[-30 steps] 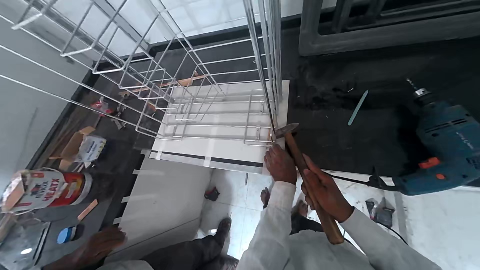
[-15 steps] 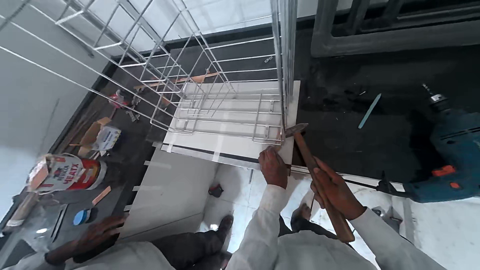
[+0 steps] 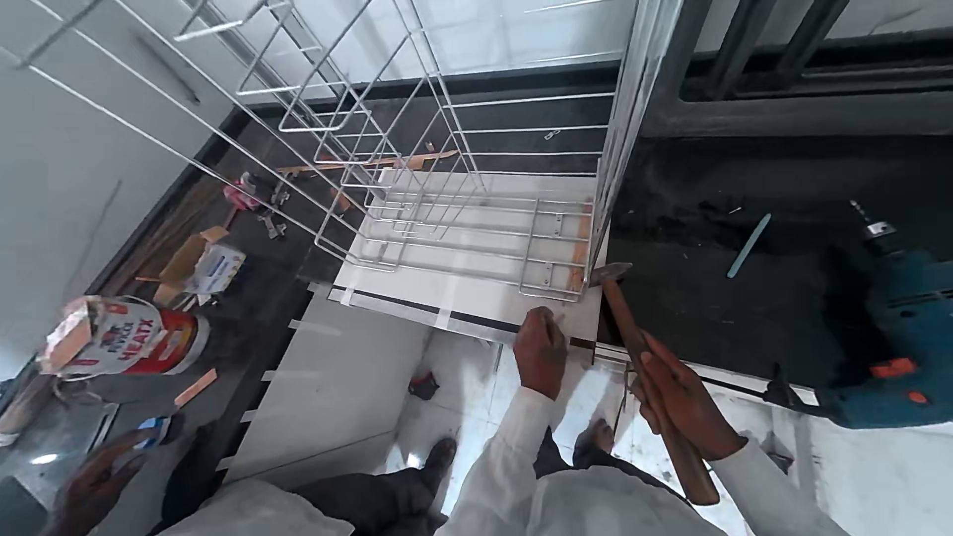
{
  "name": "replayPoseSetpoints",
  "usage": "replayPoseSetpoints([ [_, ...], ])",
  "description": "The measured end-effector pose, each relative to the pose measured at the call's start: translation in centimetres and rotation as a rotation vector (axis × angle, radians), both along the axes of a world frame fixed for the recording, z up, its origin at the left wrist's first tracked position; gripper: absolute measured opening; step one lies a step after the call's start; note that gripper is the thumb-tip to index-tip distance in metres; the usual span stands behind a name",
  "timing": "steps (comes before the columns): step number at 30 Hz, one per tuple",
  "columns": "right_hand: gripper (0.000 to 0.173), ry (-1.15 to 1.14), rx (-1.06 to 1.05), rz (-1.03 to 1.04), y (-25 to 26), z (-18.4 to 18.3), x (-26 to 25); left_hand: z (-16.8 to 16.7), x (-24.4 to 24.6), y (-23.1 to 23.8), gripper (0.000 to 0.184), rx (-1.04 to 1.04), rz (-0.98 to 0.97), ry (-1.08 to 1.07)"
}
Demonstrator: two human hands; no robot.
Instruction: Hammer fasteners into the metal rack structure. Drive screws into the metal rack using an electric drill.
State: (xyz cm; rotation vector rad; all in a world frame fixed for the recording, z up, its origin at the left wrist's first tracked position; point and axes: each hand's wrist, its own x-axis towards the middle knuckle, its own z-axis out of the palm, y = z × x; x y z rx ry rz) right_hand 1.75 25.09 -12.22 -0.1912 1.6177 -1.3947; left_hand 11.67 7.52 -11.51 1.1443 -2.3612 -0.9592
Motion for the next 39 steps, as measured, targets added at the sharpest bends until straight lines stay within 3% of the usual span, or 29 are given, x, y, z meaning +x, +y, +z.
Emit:
replayPoseSetpoints([
  [5,0.05,0.005,-0.005,-0.034,-0.4,-0.1,0.7,1.3,-0.4,-6.3,0.019,0.168,-0.02,0.148],
  [11,0.05,0.01,0.006,-0.091,-0.9,0.3,1.8,2.8,-6.0,-11.1,0.021,0.222,-0.555,-0.118],
  [14,0.051,0.0,0.026,-0.11,-1.3,0.7,2.5,2.5,-7.7,-11.4,0.025,0.15,-0.689,-0.223],
  [21,0.052,-0.007,0.042,-0.204,-2.5,0.6,4.3,2.6,-8.5,-12.6,0.026,0.138,-0.746,-0.225],
  [27,0.052,-0.001,0.037,-0.221,-2.9,0.5,4.9,0.9,-7.6,-11.5,0.019,0.047,-0.754,-0.084],
  [31,0.051,-0.004,0.044,-0.233,-3.0,0.5,5.1,0.5,-6.8,-10.8,0.037,-0.003,-0.727,-0.084],
  [35,0.052,0.0,0.041,-0.24,-3.2,0.6,5.2,0.5,-6.2,-10.0,0.04,0.008,-0.76,-0.091],
  [39,0.05,0.002,0.061,-0.236,-3.2,0.9,5.2,1.2,-5.6,-10.1,0.055,0.003,-0.819,-0.15],
])
